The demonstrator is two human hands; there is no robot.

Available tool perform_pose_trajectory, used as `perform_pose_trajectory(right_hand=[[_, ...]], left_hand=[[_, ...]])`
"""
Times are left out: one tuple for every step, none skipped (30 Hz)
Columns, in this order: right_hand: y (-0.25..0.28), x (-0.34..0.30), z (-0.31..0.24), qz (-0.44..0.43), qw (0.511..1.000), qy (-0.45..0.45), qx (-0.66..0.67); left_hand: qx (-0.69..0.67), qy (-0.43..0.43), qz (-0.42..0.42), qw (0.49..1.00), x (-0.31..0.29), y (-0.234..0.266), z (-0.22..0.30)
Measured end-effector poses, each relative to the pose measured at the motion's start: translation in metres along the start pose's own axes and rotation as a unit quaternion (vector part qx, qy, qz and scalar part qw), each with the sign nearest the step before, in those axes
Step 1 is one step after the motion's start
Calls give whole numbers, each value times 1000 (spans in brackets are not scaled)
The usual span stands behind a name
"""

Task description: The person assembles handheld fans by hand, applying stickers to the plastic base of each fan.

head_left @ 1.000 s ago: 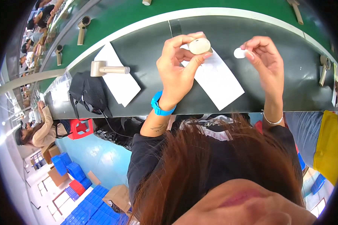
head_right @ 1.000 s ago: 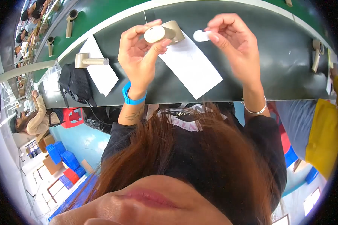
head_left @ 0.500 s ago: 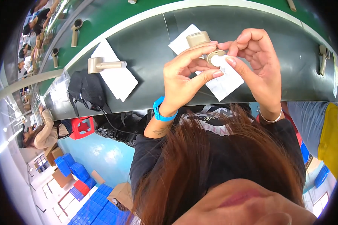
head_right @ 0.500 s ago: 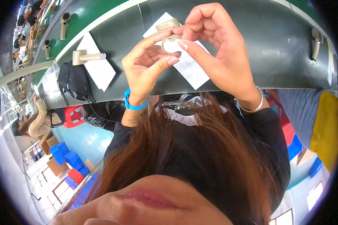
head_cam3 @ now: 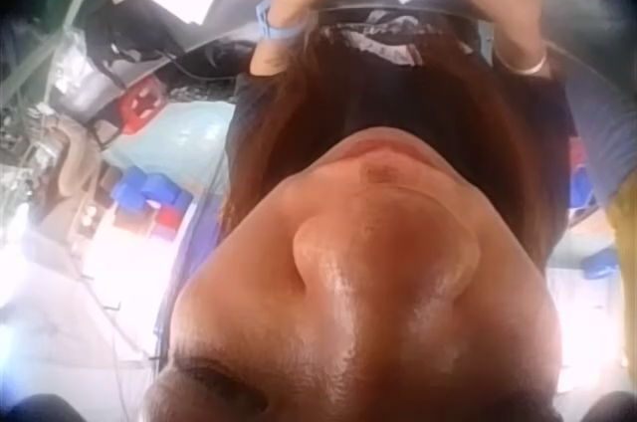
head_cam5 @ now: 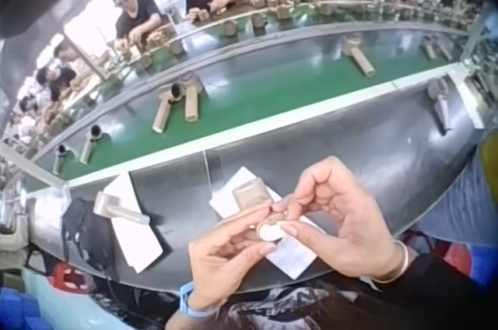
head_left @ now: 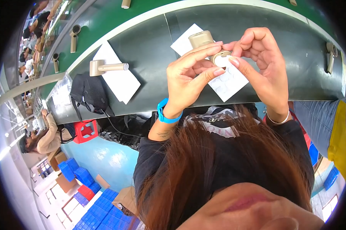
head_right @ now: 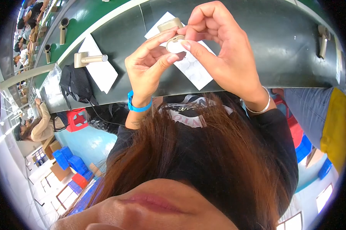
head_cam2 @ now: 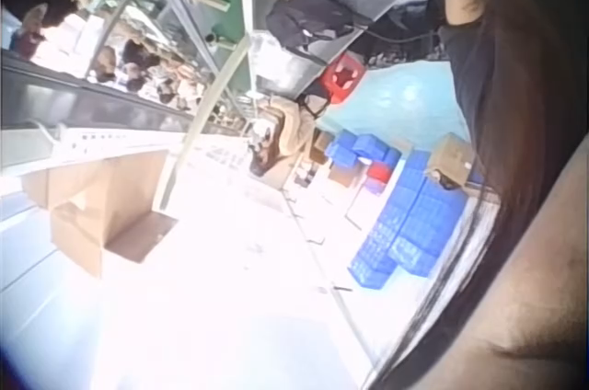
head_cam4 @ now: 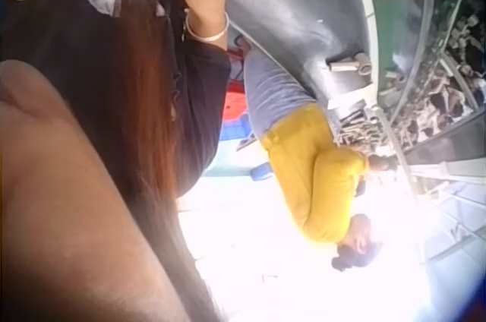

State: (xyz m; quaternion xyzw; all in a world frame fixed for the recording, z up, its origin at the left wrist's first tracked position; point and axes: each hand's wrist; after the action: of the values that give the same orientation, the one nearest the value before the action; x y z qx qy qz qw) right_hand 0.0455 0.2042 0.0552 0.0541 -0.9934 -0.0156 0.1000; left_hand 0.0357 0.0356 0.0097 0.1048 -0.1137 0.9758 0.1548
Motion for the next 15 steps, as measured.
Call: perform_pose_trajectory(right_hand=[[0,0,0,2,1000,0,2],[1,-1,0,3,1000,0,5],[0,0,1,2,1000,0,6],[-1,0,0,1,1000,-3,4],[-1,1,1,-1,1000,-6,3],[-1,1,0,1,1000,-6,2],[-1,1,-1,3,1000,-6,0],[-1,1,-1,5,1000,-6,-2],[-1,0,-2,7,1000,-6,-3],[0,0,-2,9,1000,-4,-6],[0,-1,-3,11,1000,-3,-9],[0,0,-2,9,1000,-3,-6],[-1,0,-2,7,1000,-5,-12],[-1,1,-1,4,1000,-7,-19],[-1,0,-2,6,1000,-8,-20]], left_hand=[[0,1,-1,1000,0,-1,0],[2,2,-2,1000,0,-1,0],[4,3,1,1000,0,0,0],[6,3,2,1000,-1,0,0],[4,7,4,1000,-1,1,0],[-1,10,3,1000,-1,0,1],[-1,11,1,1000,-1,0,1],[-3,10,1,1000,0,0,1],[-6,9,-1,1000,0,-1,1],[-7,10,-3,1000,1,-1,1],[-8,13,-6,1000,1,-2,1],[-5,16,-4,1000,0,-1,1],[-3,17,-3,1000,0,-1,1],[-2,20,0,1000,-1,-1,1],[-5,22,0,1000,-1,-2,2]])
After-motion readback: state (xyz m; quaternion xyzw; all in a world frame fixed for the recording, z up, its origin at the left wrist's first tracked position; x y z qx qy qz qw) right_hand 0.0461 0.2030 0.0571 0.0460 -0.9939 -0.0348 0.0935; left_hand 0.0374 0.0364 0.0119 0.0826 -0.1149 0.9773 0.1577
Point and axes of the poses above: each hand's wrist, its own x-axis towards the middle knuckle, its own y-axis out of the back of the hand, z = x × y, and after that the axes turned 1 degree about x, right-handed
